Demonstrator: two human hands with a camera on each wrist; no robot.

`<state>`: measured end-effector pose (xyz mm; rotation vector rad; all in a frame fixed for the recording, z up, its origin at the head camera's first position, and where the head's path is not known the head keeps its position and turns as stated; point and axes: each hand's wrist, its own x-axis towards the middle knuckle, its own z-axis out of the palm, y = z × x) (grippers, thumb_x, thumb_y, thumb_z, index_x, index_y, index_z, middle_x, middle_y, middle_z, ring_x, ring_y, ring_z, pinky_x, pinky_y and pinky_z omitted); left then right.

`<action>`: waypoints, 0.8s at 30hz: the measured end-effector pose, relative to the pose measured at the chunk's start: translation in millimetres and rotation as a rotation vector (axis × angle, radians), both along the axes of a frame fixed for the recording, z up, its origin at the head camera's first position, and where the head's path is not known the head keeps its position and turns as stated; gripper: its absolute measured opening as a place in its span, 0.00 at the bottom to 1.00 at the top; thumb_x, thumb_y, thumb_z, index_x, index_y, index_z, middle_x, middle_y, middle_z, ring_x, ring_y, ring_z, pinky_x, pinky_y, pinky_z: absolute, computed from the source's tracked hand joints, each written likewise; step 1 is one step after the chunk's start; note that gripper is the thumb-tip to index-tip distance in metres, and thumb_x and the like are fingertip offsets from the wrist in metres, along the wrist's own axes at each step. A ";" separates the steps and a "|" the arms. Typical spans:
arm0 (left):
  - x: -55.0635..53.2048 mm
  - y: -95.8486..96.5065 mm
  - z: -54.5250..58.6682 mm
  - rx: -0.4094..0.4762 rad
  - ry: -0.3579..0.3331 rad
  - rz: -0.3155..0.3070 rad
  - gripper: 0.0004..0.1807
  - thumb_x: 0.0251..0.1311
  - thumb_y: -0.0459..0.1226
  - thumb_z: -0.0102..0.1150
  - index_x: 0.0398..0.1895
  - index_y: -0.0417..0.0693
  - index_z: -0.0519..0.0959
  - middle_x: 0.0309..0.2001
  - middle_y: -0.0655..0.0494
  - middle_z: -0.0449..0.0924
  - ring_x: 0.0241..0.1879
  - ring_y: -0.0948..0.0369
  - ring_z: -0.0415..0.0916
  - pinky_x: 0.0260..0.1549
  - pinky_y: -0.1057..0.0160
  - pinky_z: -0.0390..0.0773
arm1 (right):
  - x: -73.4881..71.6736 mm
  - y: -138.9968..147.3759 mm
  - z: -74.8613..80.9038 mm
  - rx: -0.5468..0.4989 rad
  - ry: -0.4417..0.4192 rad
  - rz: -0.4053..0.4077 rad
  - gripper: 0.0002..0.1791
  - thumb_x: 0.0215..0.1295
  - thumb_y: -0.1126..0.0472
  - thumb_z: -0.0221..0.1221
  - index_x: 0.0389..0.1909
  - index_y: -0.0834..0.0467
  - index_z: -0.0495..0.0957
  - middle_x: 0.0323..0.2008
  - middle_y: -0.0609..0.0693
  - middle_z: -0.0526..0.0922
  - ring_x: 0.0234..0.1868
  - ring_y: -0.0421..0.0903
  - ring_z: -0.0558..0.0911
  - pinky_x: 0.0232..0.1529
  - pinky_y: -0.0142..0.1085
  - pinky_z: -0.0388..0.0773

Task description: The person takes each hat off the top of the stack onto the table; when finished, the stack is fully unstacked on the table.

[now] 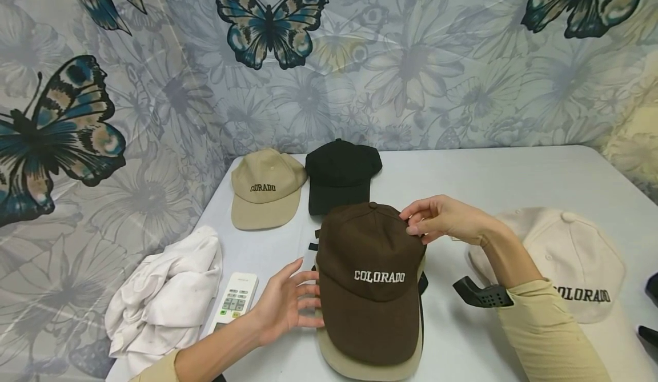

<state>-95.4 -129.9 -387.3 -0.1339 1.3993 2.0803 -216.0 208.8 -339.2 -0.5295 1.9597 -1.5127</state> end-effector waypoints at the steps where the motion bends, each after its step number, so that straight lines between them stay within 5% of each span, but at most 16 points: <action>1: 0.1 -0.2 0.2 0.001 -0.001 0.000 0.30 0.66 0.60 0.38 0.53 0.43 0.65 0.40 0.51 0.71 0.39 0.57 0.74 0.41 0.49 0.77 | 0.2 -0.1 0.4 0.002 0.000 -0.002 0.22 0.62 0.65 0.63 0.53 0.72 0.70 0.35 0.50 0.80 0.37 0.42 0.80 0.41 0.42 0.79; 24: -0.8 -6.4 9.2 0.039 -0.004 -0.023 0.29 0.68 0.59 0.36 0.53 0.43 0.65 0.41 0.51 0.73 0.41 0.56 0.75 0.42 0.48 0.77 | 9.4 2.4 7.7 -0.027 0.060 0.006 0.26 0.59 0.67 0.64 0.57 0.71 0.71 0.45 0.58 0.76 0.40 0.47 0.81 0.47 0.43 0.78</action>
